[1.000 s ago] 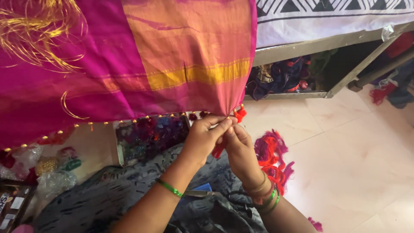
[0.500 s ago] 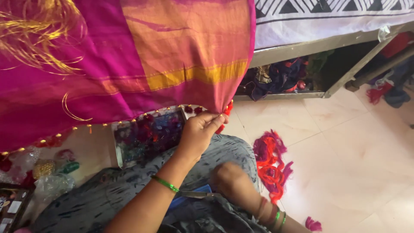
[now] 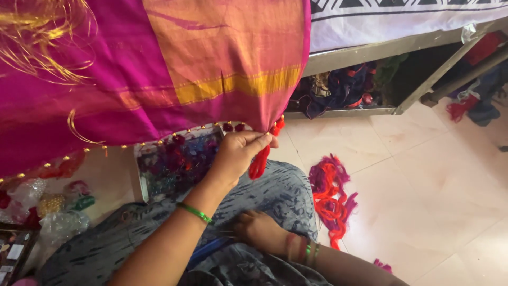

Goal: The recorder is crafting decorative tassels (kuchu) on the border of a pink and gold silk saree using silk threads, beads, and a comb.

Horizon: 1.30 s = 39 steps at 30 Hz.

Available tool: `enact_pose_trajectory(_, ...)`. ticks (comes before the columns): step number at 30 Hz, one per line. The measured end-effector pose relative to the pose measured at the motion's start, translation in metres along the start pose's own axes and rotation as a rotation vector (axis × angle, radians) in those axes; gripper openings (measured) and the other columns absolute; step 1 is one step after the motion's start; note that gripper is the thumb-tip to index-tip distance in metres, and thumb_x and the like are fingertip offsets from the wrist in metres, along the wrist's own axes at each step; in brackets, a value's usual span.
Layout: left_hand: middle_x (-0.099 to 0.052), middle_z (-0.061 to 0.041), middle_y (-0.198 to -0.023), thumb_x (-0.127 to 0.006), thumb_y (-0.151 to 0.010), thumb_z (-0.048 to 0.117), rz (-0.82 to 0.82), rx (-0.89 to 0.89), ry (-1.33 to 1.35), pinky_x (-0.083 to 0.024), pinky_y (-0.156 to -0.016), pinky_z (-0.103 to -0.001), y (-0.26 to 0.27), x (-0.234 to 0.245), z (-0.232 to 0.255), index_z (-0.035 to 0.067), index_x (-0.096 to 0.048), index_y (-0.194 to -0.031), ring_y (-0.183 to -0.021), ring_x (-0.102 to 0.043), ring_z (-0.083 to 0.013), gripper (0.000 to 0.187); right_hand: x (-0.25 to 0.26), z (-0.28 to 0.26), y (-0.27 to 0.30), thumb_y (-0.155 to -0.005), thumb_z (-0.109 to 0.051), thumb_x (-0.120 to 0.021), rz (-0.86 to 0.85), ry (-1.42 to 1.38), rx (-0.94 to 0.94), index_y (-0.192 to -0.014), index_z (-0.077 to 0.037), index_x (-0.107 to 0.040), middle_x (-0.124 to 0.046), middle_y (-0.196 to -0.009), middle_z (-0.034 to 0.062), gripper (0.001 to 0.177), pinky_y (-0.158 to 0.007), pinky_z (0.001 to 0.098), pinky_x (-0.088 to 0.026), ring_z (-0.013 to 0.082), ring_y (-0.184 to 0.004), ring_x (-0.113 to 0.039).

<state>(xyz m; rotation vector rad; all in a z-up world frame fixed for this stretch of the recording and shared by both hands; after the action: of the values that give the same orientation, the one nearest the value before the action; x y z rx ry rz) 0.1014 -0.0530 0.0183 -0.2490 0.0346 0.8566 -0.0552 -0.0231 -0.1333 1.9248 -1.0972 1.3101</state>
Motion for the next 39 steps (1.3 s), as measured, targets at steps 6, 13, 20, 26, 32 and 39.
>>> enact_pose_trajectory(6,-0.063,0.001,-0.069,-0.065,-0.097,0.018,-0.048,0.188,0.099,-0.046,-0.061,-0.028,0.000,-0.007,-0.002,0.000,-0.080,-0.089,-0.063,-0.057,-0.0093,0.025,-0.034,-0.025,-0.050,-0.080,-0.011,-0.067,-0.096,-0.157,0.045,-0.126,-0.014,-0.071,-0.070,-0.119,0.0111,0.045,-0.084,0.0479,-0.048,0.0302,-0.114,-0.064)
enact_pose_trajectory(13,-0.079,-0.009,-0.087,-0.066,-0.098,0.019,-0.163,0.063,0.014,-0.056,-0.078,-0.028,-0.010,-0.007,-0.002,-0.001,-0.080,-0.090,-0.081,-0.072,-0.0135,0.026,0.058,-0.117,-0.060,-0.079,-0.014,-0.076,0.177,-0.478,0.477,-0.115,-0.013,-0.062,-0.066,-0.110,0.0110,0.038,-0.097,0.0391,-0.053,0.0324,-0.110,-0.064)
enact_pose_trajectory(20,-0.079,-0.014,-0.091,-0.068,-0.093,0.016,-0.242,0.289,0.228,-0.063,-0.083,-0.035,-0.009,-0.005,-0.010,-0.006,-0.077,-0.099,-0.085,-0.078,-0.0205,0.024,0.226,-0.115,0.005,-0.089,-0.013,-0.069,0.302,0.291,0.483,-0.131,-0.010,-0.063,-0.061,-0.099,0.0036,0.042,-0.082,0.0373,-0.051,0.0208,-0.095,-0.066)
enact_pose_trajectory(26,-0.080,-0.013,-0.092,-0.070,-0.092,0.016,-0.224,0.331,0.115,-0.056,-0.080,-0.031,-0.009,-0.011,-0.013,-0.005,-0.080,-0.100,-0.082,-0.072,-0.0151,0.024,0.308,-0.059,0.048,-0.085,-0.015,-0.071,0.458,0.874,0.148,-0.133,-0.018,-0.067,-0.063,-0.097,0.0032,0.048,-0.075,0.0372,-0.048,0.0170,-0.086,-0.064)
enact_pose_trajectory(32,-0.079,-0.010,-0.086,-0.069,-0.091,0.018,-0.191,0.298,0.219,-0.060,-0.074,-0.030,-0.007,-0.012,-0.014,-0.004,-0.078,-0.096,-0.076,-0.075,-0.0151,0.024,0.291,-0.056,0.059,-0.089,-0.019,-0.073,0.442,0.926,0.298,-0.132,-0.019,-0.066,-0.067,-0.103,0.0035,0.044,-0.080,0.0366,-0.047,0.0177,-0.093,-0.068)
enact_pose_trajectory(39,-0.079,-0.013,-0.086,-0.071,-0.090,0.015,-0.128,0.206,0.020,-0.057,-0.074,-0.032,-0.012,-0.004,-0.011,-0.007,-0.080,-0.096,-0.077,-0.071,-0.0168,0.024,0.297,-0.031,0.055,-0.090,-0.019,-0.072,0.456,0.940,0.165,-0.131,-0.019,-0.068,-0.069,-0.101,0.0012,0.041,-0.080,0.0395,-0.050,0.0161,-0.090,-0.067)
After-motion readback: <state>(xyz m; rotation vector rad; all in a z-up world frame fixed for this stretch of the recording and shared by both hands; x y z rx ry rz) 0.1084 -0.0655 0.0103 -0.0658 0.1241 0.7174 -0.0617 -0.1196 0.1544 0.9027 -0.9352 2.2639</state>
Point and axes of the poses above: each hand's wrist, its own y-axis away from the middle knuckle, its own x-axis out of the back of the hand, z = x × y, the point moved 10 cm from there along -y, towards the middle knuckle
